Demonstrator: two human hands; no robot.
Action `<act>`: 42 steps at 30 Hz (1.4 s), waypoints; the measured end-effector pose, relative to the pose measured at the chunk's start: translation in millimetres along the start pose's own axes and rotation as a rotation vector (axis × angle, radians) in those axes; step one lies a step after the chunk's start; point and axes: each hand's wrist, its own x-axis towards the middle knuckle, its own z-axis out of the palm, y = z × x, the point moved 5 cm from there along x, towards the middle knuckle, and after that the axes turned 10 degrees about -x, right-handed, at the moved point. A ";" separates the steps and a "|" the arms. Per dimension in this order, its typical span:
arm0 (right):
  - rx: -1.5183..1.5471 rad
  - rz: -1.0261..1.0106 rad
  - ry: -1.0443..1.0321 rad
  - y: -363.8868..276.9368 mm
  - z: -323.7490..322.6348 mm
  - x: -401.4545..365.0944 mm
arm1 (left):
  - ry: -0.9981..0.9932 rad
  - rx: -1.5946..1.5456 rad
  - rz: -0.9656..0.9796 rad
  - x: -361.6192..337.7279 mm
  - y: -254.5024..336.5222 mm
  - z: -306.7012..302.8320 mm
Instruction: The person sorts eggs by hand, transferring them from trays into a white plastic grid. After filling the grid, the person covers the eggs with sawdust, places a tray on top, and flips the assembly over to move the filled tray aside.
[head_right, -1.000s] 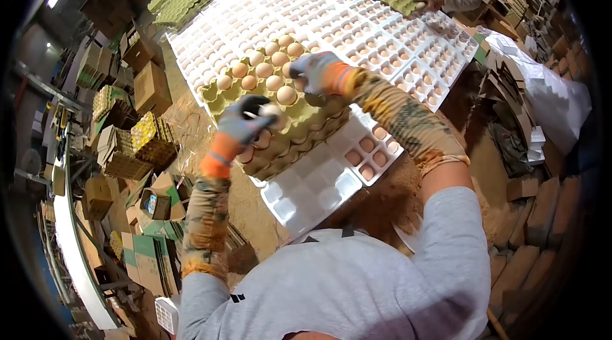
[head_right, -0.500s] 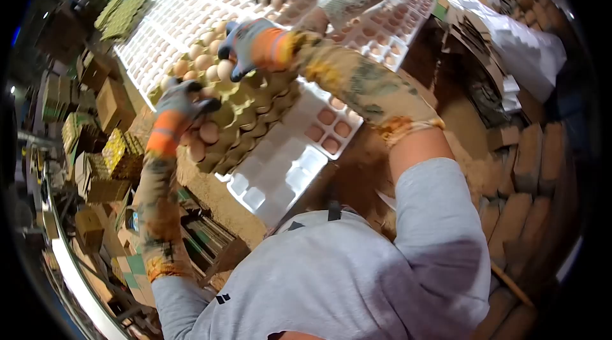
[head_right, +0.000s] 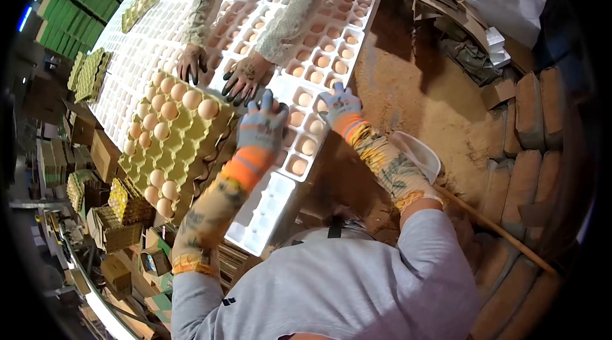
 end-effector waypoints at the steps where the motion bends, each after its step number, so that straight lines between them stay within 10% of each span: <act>1: 0.077 0.014 0.078 -1.6 4.1 -0.9 | -0.085 0.118 0.002 18.3 -2.8 20.1; 11: 0.654 -0.172 0.257 -35.1 -15.1 42.8 | -0.419 0.183 -0.277 7.1 -17.4 75.2; 16: 0.464 -0.268 0.126 -67.3 -9.7 75.9 | -0.139 -0.168 -0.413 -29.8 -37.0 85.3; 19: 1.062 -0.331 0.475 -98.8 -29.8 86.6 | 0.166 -1.431 -0.791 -60.0 -32.1 88.0; 22: 0.603 -0.548 0.518 -141.8 -11.5 102.3 | 0.479 -1.841 -0.699 -91.1 -23.4 102.2; 24: 0.505 -0.597 0.540 -142.8 -10.0 96.6 | 0.454 -1.334 -0.548 -101.4 -21.5 83.9; 26: 0.754 -0.532 0.629 -120.0 -20.5 80.2 | 0.611 -2.661 -0.855 -116.1 -22.9 106.6; 28: 0.912 -0.443 0.658 -99.5 -27.0 57.3 | 0.709 -1.738 -0.982 -122.6 -31.9 94.6; 30: 1.009 -0.348 0.513 -88.4 -15.5 38.5 | 0.767 -0.795 -0.669 -110.8 -28.3 71.4; 34: 1.058 -0.363 0.511 -81.3 -5.2 6.1 | 0.661 -0.437 -0.376 -95.2 -38.7 95.3; 36: 1.177 -0.304 0.450 -74.2 0.5 6.9 | 0.631 -0.339 -0.489 -100.6 -27.0 68.8; 40: 1.276 -0.470 0.494 -86.7 -76.7 15.4 | 0.856 -0.388 -0.115 -143.1 -15.2 -27.0; 42: 1.069 -0.707 0.478 -111.8 -127.2 8.0 | 0.965 -0.070 -0.308 -183.4 -38.4 -67.2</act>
